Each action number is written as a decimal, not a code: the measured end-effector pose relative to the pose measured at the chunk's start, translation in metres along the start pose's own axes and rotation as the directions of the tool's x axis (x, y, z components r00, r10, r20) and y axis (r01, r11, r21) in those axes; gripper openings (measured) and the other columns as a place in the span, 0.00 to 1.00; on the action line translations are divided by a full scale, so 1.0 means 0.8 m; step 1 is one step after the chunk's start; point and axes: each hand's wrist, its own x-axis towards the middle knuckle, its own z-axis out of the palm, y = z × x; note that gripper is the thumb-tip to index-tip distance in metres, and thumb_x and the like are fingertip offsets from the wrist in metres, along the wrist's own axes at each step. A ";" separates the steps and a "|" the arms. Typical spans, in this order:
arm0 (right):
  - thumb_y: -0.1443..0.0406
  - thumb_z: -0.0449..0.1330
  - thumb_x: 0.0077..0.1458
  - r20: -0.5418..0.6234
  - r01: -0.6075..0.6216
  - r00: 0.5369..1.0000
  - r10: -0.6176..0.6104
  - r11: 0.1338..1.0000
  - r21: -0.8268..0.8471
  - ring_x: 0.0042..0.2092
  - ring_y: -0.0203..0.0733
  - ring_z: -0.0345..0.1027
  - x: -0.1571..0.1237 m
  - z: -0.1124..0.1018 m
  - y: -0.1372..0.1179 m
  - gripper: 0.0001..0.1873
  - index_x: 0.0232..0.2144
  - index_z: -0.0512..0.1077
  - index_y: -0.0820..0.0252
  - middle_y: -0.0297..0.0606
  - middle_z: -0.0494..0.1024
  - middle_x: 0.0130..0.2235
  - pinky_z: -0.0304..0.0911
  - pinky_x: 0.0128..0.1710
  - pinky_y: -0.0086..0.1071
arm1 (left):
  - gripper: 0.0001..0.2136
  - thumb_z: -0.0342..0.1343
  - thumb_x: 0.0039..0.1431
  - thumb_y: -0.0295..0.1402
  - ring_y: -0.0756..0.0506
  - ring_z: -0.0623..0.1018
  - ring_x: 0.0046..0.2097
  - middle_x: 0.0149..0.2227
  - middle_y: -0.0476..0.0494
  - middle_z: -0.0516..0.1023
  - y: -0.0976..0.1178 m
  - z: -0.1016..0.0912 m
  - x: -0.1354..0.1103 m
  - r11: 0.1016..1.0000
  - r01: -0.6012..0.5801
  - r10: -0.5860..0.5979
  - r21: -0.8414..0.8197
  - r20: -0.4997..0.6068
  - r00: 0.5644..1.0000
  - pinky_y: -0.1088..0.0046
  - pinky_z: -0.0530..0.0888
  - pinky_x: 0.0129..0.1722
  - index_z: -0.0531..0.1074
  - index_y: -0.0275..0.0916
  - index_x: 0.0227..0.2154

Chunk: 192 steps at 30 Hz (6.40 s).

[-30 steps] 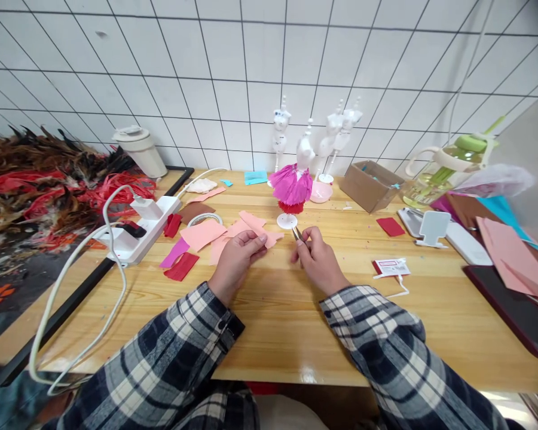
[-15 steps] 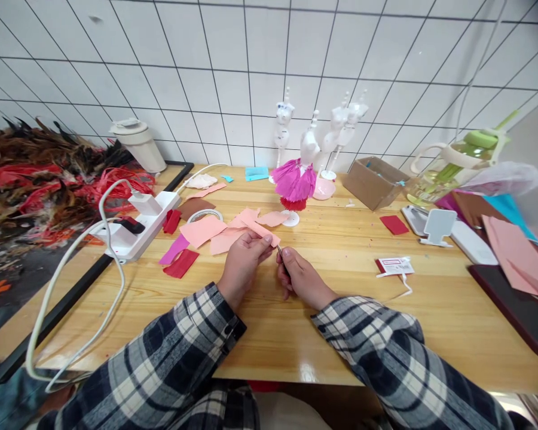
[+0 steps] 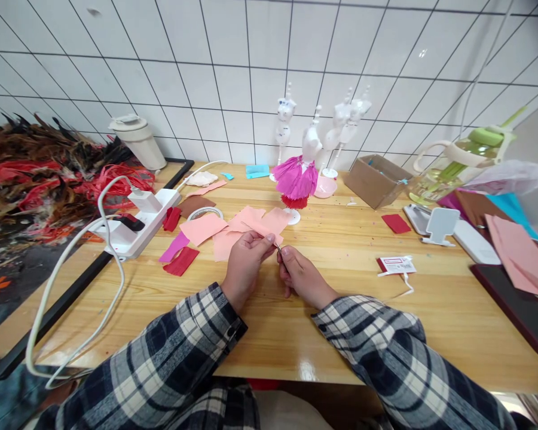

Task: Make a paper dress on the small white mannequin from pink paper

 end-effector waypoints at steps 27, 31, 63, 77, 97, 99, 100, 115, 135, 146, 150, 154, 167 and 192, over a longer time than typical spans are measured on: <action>0.44 0.47 0.59 -0.032 -0.004 0.999 0.004 1.000 0.000 0.16 0.31 0.51 0.002 -0.001 -0.001 0.22 0.28 0.57 0.54 0.24 0.57 0.19 0.56 0.12 0.26 | 0.14 0.69 0.41 0.35 0.52 0.75 0.34 0.30 0.48 0.76 0.000 0.001 0.000 0.999 -0.017 0.017 -0.034 0.002 1.000 0.73 0.71 0.42 0.71 0.35 0.29; 0.45 0.46 0.59 0.008 -0.027 1.000 0.027 1.000 0.009 0.17 0.30 0.50 -0.001 -0.003 -0.007 0.21 0.29 0.58 0.55 0.24 0.57 0.19 0.58 0.14 0.26 | 0.14 0.68 0.42 0.34 0.52 0.75 0.35 0.30 0.49 0.76 0.005 -0.004 0.004 0.997 -0.006 0.009 -0.076 0.033 0.999 0.73 0.71 0.43 0.71 0.36 0.29; 0.49 0.47 0.59 0.032 -0.069 0.997 0.070 0.996 -0.048 0.18 0.30 0.49 -0.002 -0.011 -0.016 0.18 0.28 0.59 0.56 0.24 0.56 0.18 0.55 0.14 0.24 | 0.14 0.68 0.42 0.38 0.49 0.74 0.31 0.28 0.48 0.77 0.011 -0.016 0.013 0.975 -0.071 0.040 0.210 0.148 0.988 0.74 0.68 0.34 0.73 0.36 0.29; 0.48 0.45 0.59 0.009 -0.061 0.998 0.062 0.998 -0.016 0.18 0.31 0.50 -0.001 -0.010 -0.014 0.19 0.29 0.59 0.55 0.23 0.56 0.18 0.58 0.14 0.25 | 0.13 0.68 0.42 0.35 0.52 0.73 0.30 0.27 0.51 0.74 0.010 -0.010 0.010 0.997 -0.024 0.017 0.067 0.108 0.994 0.75 0.69 0.36 0.69 0.35 0.27; 0.48 0.48 0.59 0.034 -0.039 0.999 0.042 0.996 -0.084 0.18 0.30 0.51 0.000 -0.011 -0.009 0.20 0.27 0.59 0.56 0.24 0.57 0.19 0.57 0.14 0.24 | 0.13 0.68 0.43 0.35 0.51 0.74 0.31 0.27 0.50 0.75 0.009 -0.010 0.012 0.997 -0.052 0.048 0.049 0.071 0.996 0.75 0.70 0.37 0.70 0.36 0.26; 0.47 0.47 0.59 0.024 -0.044 0.999 0.046 0.997 -0.060 0.18 0.30 0.51 -0.001 -0.010 -0.010 0.20 0.28 0.59 0.56 0.24 0.57 0.18 0.58 0.15 0.24 | 0.13 0.68 0.43 0.34 0.52 0.75 0.32 0.27 0.50 0.75 0.010 -0.009 0.011 0.999 -0.047 0.046 0.014 0.053 0.998 0.75 0.70 0.39 0.69 0.36 0.26; 0.46 0.47 0.58 0.019 -0.044 0.999 0.045 0.998 -0.045 0.18 0.30 0.50 -0.001 -0.010 -0.010 0.20 0.29 0.59 0.56 0.23 0.57 0.18 0.59 0.15 0.25 | 0.13 0.68 0.43 0.34 0.52 0.75 0.32 0.27 0.50 0.75 0.010 -0.008 0.010 0.999 -0.044 0.044 0.001 0.048 0.998 0.75 0.70 0.40 0.69 0.35 0.26; 0.41 0.45 0.56 -0.011 0.030 0.999 -0.030 1.000 0.009 0.17 0.31 0.51 -0.001 -0.004 -0.007 0.24 0.30 0.57 0.55 0.22 0.59 0.16 0.58 0.16 0.25 | 0.13 0.66 0.46 0.36 0.50 0.75 0.33 0.29 0.48 0.76 -0.004 -0.004 0.004 0.990 -0.111 0.111 0.082 0.012 0.994 0.73 0.70 0.39 0.70 0.35 0.30; 0.43 0.45 0.58 -0.004 0.018 1.000 -0.018 1.000 -0.006 0.19 0.31 0.51 0.000 -0.005 -0.005 0.23 0.29 0.58 0.55 0.23 0.58 0.17 0.58 0.18 0.25 | 0.14 0.67 0.42 0.32 0.52 0.76 0.34 0.29 0.50 0.76 0.001 0.000 0.004 0.995 -0.056 0.056 -0.085 -0.009 0.998 0.74 0.71 0.43 0.69 0.36 0.30; 0.44 0.47 0.57 0.010 -0.006 1.000 0.006 1.000 0.012 0.18 0.31 0.49 0.000 -0.006 -0.013 0.22 0.29 0.57 0.55 0.23 0.57 0.16 0.58 0.17 0.25 | 0.12 0.66 0.44 0.34 0.52 0.74 0.31 0.27 0.50 0.75 0.005 -0.004 0.004 0.994 -0.094 0.090 0.048 0.084 0.992 0.75 0.69 0.36 0.70 0.36 0.28; 0.44 0.48 0.57 0.008 -0.027 1.000 0.027 0.999 0.018 0.18 0.31 0.50 0.000 -0.007 -0.012 0.21 0.29 0.57 0.55 0.23 0.57 0.16 0.58 0.16 0.25 | 0.12 0.66 0.44 0.37 0.50 0.74 0.29 0.26 0.49 0.76 0.008 -0.008 0.006 0.987 -0.098 0.087 0.126 0.095 0.992 0.75 0.69 0.33 0.70 0.37 0.27; 0.45 0.48 0.57 0.011 -0.031 0.999 0.031 0.999 0.026 0.18 0.31 0.50 0.000 -0.008 -0.012 0.21 0.29 0.58 0.55 0.23 0.57 0.16 0.57 0.16 0.24 | 0.13 0.67 0.44 0.39 0.50 0.73 0.28 0.26 0.49 0.76 0.010 -0.011 0.007 0.974 -0.114 0.098 0.195 0.087 0.991 0.75 0.68 0.31 0.71 0.37 0.27; 0.46 0.49 0.57 0.022 -0.047 0.999 0.047 0.999 0.014 0.18 0.31 0.50 -0.001 -0.007 -0.016 0.21 0.28 0.57 0.56 0.23 0.56 0.16 0.57 0.16 0.25 | 0.13 0.67 0.44 0.40 0.49 0.74 0.30 0.26 0.49 0.77 0.008 -0.016 0.011 0.956 -0.158 0.131 0.249 0.120 0.984 0.74 0.68 0.34 0.73 0.37 0.27; 0.43 0.46 0.57 0.008 0.006 1.000 -0.006 0.999 0.046 0.17 0.31 0.51 -0.001 -0.006 -0.009 0.22 0.29 0.57 0.55 0.23 0.60 0.15 0.58 0.18 0.25 | 0.13 0.67 0.42 0.34 0.50 0.76 0.33 0.28 0.48 0.77 0.002 -0.004 0.005 0.996 -0.087 0.087 -0.002 0.010 0.996 0.73 0.71 0.40 0.71 0.35 0.28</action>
